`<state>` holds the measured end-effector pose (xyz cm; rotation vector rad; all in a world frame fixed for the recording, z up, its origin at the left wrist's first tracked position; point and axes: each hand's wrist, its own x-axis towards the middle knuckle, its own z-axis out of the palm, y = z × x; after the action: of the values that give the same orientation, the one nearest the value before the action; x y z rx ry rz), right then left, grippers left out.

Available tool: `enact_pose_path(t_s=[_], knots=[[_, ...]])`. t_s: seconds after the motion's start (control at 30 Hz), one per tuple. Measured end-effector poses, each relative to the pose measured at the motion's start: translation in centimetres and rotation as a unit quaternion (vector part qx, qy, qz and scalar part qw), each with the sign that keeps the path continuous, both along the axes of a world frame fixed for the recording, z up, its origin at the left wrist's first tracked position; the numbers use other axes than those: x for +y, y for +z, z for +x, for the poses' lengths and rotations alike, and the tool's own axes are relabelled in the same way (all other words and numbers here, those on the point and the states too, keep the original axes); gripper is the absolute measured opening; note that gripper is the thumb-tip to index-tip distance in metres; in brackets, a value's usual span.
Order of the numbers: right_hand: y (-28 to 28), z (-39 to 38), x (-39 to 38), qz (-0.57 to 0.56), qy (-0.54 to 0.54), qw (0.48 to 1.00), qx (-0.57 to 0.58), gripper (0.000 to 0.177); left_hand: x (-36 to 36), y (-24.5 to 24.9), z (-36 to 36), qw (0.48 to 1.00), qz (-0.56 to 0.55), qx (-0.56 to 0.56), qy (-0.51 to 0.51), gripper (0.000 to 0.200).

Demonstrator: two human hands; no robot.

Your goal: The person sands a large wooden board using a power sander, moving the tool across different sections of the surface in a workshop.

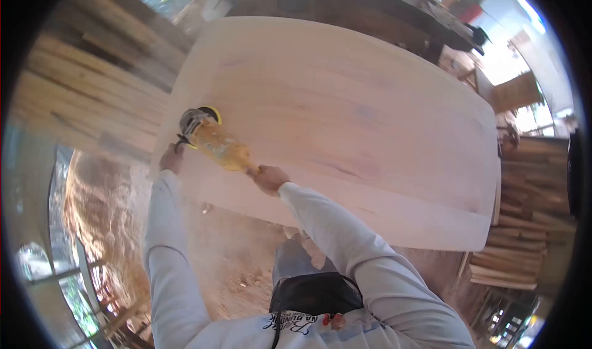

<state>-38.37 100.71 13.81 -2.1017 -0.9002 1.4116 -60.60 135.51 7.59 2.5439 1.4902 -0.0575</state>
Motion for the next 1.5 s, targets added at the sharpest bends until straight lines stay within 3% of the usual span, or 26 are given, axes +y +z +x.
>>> enact_pose_path(t_s=[0.1, 0.23, 0.6, 0.87, 1.0, 1.27, 1.4, 1.5], knots=[[-0.1, 2.5, -3.5, -0.021, -0.039, 0.999, -0.001, 0.087, -1.6, 0.3, 4.3, 0.999, -0.020, 0.007, -0.037, 0.055], [-0.1, 7.0, -13.5, -0.012, -0.093, 0.995, 0.037, 0.087, -10.2, 0.7, 12.3, 0.991, -0.022, 0.020, -0.128, 0.056], [-2.2, 13.5, -55.4, -0.037, -0.363, 0.931, 0.013, 0.079, -50.3, 1.8, 36.6, 0.931, -0.022, 0.006, -0.364, 0.059], [-1.2, 12.5, -76.3, -0.017, -0.553, 0.831, 0.064, 0.062, -73.4, 2.4, 47.4, 0.872, -0.090, 0.027, -0.481, 0.059], [-0.5, 12.3, -83.4, -0.001, -0.617, 0.785, 0.050, 0.056, -83.3, 4.2, 50.9, 0.847, -0.126, 0.000, -0.517, 0.059], [-2.7, 13.3, -93.6, 0.041, -0.713, 0.700, 0.011, 0.063, -97.9, 4.9, 60.7, 0.771, -0.195, -0.042, -0.604, 0.057], [-3.5, 16.0, -94.1, 0.020, -0.745, 0.666, -0.010, 0.070, -100.9, 4.8, 65.2, 0.753, -0.178, -0.063, -0.630, 0.058], [-3.3, 17.5, -92.9, 0.000, -0.748, 0.663, 0.031, 0.072, -99.2, 4.7, 66.0, 0.757, -0.152, -0.070, -0.632, 0.058]])
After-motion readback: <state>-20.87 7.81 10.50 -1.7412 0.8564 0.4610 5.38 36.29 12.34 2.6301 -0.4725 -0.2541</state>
